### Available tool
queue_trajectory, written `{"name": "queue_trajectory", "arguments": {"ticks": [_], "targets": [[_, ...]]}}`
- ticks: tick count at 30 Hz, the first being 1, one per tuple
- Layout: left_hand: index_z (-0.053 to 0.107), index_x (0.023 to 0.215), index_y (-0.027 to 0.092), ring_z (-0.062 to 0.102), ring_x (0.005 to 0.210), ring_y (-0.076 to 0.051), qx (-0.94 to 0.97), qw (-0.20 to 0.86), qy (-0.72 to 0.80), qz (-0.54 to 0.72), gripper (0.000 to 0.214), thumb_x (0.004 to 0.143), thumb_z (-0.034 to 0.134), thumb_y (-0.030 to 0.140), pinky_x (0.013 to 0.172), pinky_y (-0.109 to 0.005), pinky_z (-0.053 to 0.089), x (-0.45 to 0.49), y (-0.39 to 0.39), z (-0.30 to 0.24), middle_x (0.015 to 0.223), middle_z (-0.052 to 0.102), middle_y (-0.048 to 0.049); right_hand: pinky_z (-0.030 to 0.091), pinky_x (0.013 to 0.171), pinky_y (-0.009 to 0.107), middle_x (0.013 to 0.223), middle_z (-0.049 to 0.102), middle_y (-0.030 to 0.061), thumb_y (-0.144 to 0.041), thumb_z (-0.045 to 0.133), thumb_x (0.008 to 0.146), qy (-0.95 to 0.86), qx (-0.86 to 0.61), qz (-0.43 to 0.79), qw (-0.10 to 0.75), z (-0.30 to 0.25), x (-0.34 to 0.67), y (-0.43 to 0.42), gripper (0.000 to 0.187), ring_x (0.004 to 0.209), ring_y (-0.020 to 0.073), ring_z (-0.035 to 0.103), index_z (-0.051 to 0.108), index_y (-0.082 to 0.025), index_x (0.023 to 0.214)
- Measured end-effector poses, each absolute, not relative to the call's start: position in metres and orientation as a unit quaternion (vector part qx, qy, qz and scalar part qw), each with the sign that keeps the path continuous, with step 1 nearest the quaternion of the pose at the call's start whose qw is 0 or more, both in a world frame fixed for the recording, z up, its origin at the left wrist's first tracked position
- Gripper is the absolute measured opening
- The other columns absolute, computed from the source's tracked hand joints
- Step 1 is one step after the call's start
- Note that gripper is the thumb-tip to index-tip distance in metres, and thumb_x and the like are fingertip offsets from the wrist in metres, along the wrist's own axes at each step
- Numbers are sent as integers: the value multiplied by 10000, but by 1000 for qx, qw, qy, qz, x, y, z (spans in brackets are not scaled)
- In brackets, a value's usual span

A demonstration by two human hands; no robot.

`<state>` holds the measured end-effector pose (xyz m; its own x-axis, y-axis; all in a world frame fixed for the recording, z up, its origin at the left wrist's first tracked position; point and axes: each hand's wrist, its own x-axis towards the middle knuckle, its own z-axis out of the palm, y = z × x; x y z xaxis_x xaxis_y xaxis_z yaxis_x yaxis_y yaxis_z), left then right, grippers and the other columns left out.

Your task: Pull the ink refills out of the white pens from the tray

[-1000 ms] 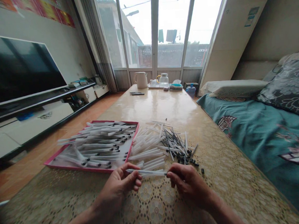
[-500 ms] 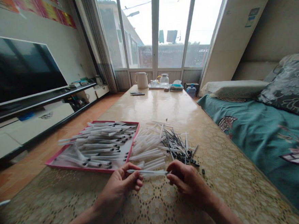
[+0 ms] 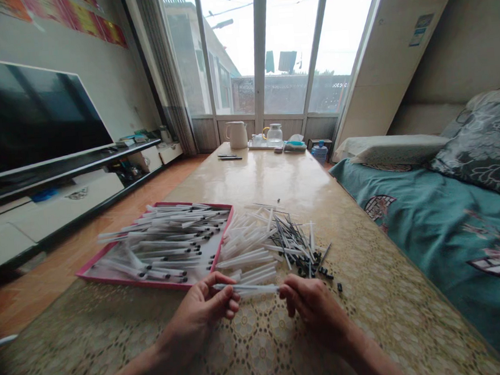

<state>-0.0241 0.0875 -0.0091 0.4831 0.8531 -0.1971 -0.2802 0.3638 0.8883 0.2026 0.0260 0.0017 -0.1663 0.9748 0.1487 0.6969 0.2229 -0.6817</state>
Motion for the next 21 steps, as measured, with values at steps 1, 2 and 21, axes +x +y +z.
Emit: {"name": "queue_trajectory", "arguments": {"ticks": [1, 2, 21], "targets": [[548, 810, 115, 595, 534, -97, 418, 752, 341, 377, 258, 695, 717, 272, 512, -199, 460, -24, 88, -9, 612, 653, -20, 390, 565, 210, 584, 565, -21, -348, 358, 917, -722, -578, 239, 295, 2, 202, 26, 302, 552, 119, 537, 506, -192, 705], [547, 809, 117, 596, 534, -96, 417, 753, 340, 378, 258, 694, 717, 273, 511, -197, 458, -24, 88, -9, 614, 654, -20, 387, 551, 205, 591, 561, -27, -343, 400, 901, -717, -582, 241, 298, 3, 202, 26, 235, 548, 118, 531, 512, -191, 761], [535, 812, 118, 604, 533, -102, 420, 752, 343, 375, 268, 691, 718, 271, 512, -204, 464, -24, 87, -7, 630, 661, -26, 395, 542, 204, 552, 570, -30, -350, 360, 909, -721, -581, 244, 288, -3, 202, 27, 261, 515, 117, 543, 505, -190, 763]]}}
